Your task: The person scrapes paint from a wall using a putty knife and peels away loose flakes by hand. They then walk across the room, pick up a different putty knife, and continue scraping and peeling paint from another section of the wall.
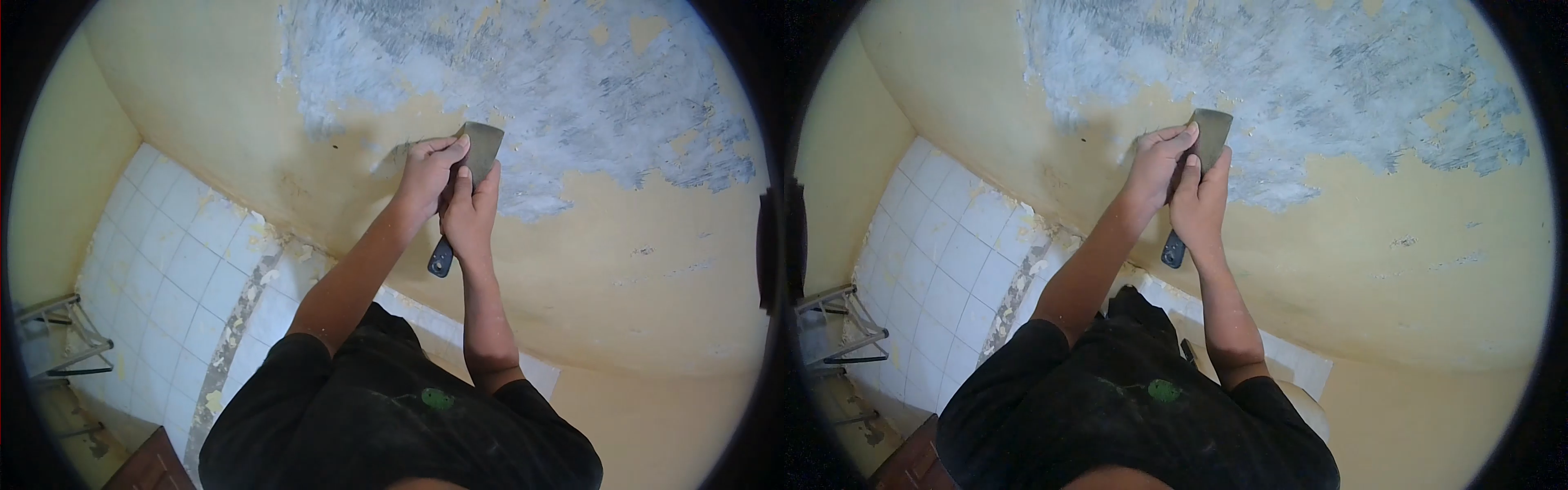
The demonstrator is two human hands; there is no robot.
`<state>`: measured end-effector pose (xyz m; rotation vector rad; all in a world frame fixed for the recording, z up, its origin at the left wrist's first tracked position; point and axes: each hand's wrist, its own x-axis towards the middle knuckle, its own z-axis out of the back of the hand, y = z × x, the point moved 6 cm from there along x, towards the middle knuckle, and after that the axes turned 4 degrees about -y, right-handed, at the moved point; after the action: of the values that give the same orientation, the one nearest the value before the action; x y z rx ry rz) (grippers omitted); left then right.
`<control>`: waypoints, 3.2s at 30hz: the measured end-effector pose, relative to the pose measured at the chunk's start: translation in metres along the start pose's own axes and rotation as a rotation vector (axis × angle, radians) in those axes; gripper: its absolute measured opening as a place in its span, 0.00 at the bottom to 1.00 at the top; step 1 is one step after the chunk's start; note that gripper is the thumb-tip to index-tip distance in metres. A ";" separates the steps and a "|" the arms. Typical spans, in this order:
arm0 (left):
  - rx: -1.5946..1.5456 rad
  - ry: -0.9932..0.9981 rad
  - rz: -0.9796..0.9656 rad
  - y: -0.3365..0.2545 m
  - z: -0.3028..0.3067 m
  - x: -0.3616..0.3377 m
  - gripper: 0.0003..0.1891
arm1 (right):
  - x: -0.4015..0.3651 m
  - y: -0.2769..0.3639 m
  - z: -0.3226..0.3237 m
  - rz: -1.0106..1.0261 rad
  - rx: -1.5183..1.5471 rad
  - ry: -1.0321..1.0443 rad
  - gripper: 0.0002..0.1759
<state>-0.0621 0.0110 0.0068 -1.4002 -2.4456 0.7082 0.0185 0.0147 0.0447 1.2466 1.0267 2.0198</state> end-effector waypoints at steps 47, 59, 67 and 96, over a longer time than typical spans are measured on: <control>0.870 -0.494 -1.191 -0.044 -0.010 -0.007 0.13 | -0.396 -0.429 0.176 -1.127 -0.632 0.661 0.36; 0.825 -0.480 -1.011 -0.043 0.008 0.004 0.19 | -0.346 -0.502 0.146 -0.817 -0.651 0.941 0.21; 0.562 -0.394 -1.080 -0.082 0.006 -0.018 0.10 | -0.387 -0.527 0.147 -0.657 -0.865 1.017 0.08; 1.833 -0.025 -1.084 -0.144 0.009 0.036 0.72 | -0.068 -0.027 0.076 -0.373 0.709 -0.865 0.14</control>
<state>-0.1914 -0.0220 0.0721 0.5549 -1.0496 1.6786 0.1177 0.0020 0.0101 1.8457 1.3869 0.6677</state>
